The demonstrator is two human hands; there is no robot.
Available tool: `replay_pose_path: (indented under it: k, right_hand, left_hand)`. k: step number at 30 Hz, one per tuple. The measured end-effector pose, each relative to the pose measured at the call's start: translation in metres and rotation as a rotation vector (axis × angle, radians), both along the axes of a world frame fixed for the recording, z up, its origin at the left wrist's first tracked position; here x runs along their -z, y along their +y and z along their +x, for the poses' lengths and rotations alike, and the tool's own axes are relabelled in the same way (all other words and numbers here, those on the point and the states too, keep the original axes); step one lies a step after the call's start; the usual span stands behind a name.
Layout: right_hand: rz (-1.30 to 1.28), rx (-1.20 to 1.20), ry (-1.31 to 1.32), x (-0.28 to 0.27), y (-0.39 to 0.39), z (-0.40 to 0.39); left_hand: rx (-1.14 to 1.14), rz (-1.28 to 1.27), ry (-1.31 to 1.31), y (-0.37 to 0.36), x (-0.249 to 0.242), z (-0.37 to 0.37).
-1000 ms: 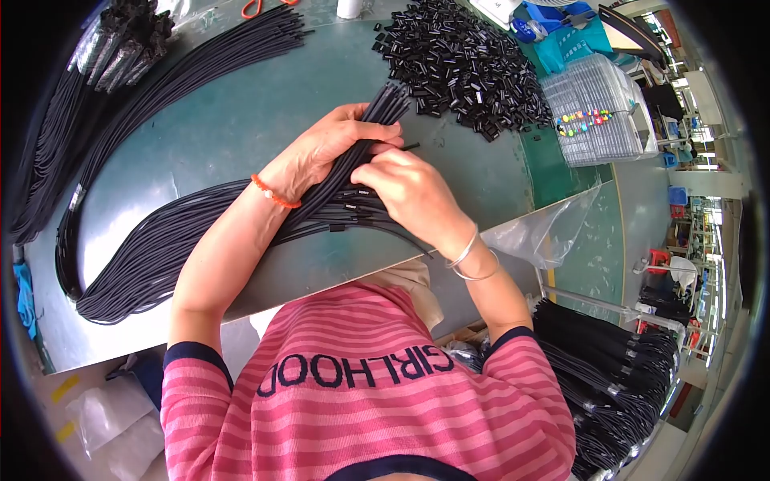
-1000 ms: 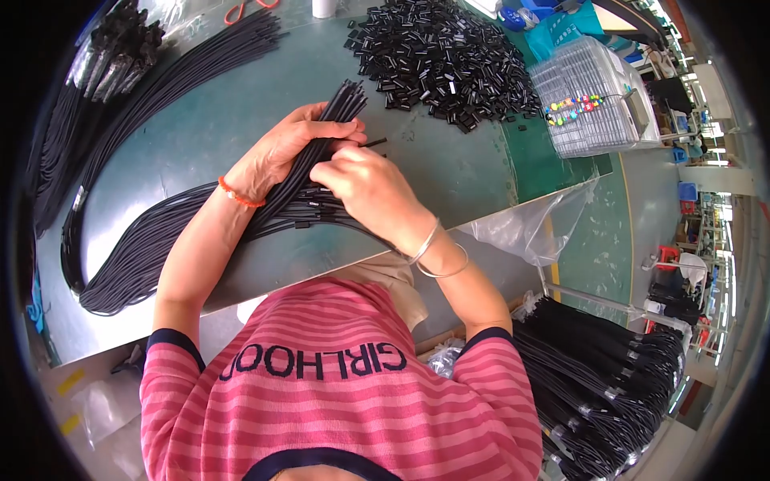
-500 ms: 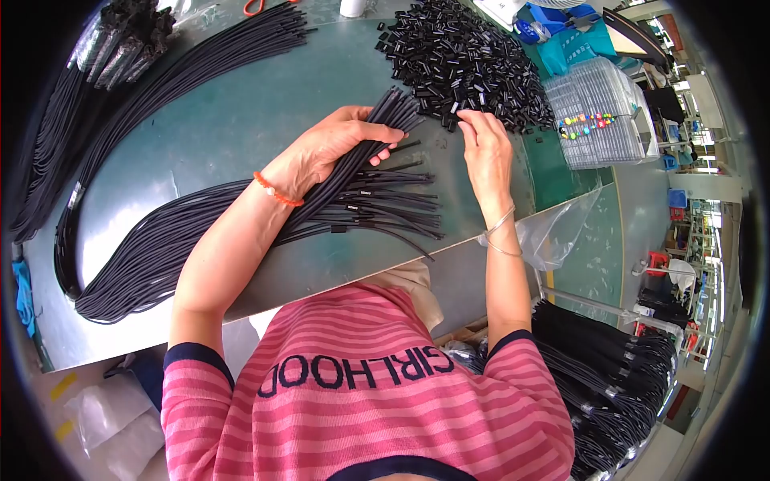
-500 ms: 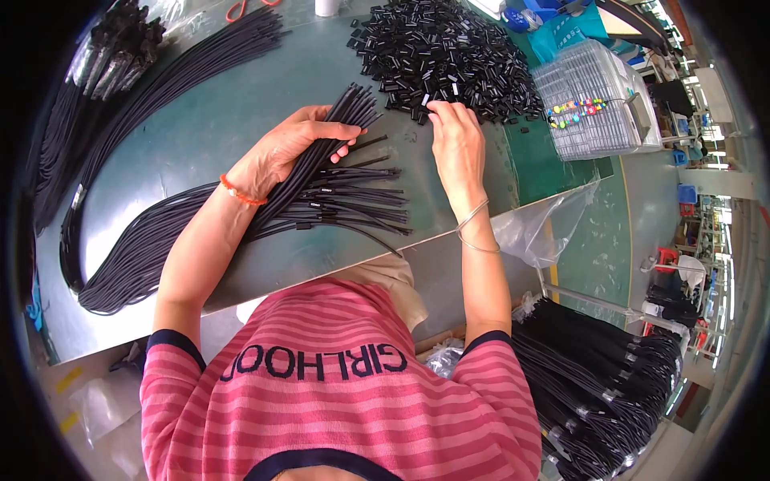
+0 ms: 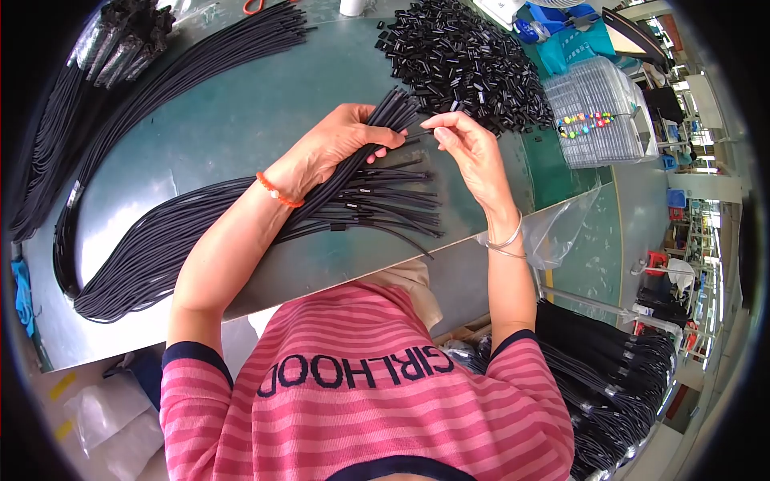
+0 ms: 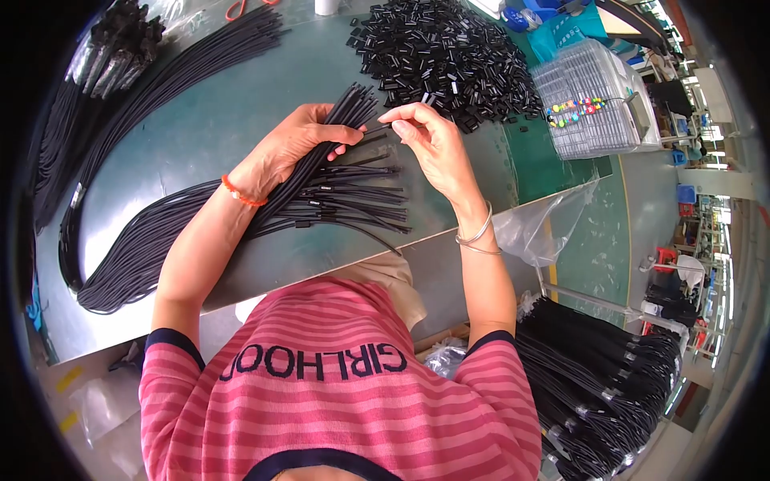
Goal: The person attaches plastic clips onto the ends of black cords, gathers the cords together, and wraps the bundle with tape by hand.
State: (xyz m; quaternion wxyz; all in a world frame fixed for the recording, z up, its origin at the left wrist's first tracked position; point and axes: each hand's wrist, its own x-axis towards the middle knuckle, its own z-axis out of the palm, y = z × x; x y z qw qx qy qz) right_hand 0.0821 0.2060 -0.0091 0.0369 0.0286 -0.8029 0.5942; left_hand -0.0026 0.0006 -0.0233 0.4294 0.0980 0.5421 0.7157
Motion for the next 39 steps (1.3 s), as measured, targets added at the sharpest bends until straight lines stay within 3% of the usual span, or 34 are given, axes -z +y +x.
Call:
replay_pose_path:
  k: [1,4,9,13,15,28,31,36,39]
  right_hand:
    - [0.002,0.0,0.0,0.0,0.0,0.001]
    - [0.767,-0.072,0.435,-0.004,-0.013,0.004]
    - [0.76,-0.153,0.48,-0.008,-0.054,0.028]
    - [0.56,0.041,0.22,-0.003,-0.026,0.021]
    - [0.82,0.377,0.318,0.011,0.005,0.005]
    - [0.722,0.248,0.291,0.032,0.013,0.003]
    - [-0.084,0.137,-0.058,0.016,-0.002,0.004]
    - [-0.057,0.033,-0.028,0.004,-0.003,0.002]
    - [0.657,0.018,0.288,-0.006,-0.027,0.011]
  left_hand:
    - [0.0,0.002,0.0,0.001,0.001,0.0]
    - [0.003,0.081,-0.052,0.002,0.005,0.002]
    - [0.007,0.093,-0.137,-0.002,0.003,-0.001]
    - [0.025,0.099,-0.075,-0.003,0.005,-0.002]
    - [0.022,0.082,-0.1,-0.001,0.002,-0.001]
    - [0.037,0.022,0.013,0.001,0.001,0.003]
    - [0.042,0.019,0.036,0.001,0.001,0.003]
    - [0.066,0.003,0.065,0.002,0.002,0.001]
    - [0.005,0.043,-0.003,0.0,-0.007,0.008]
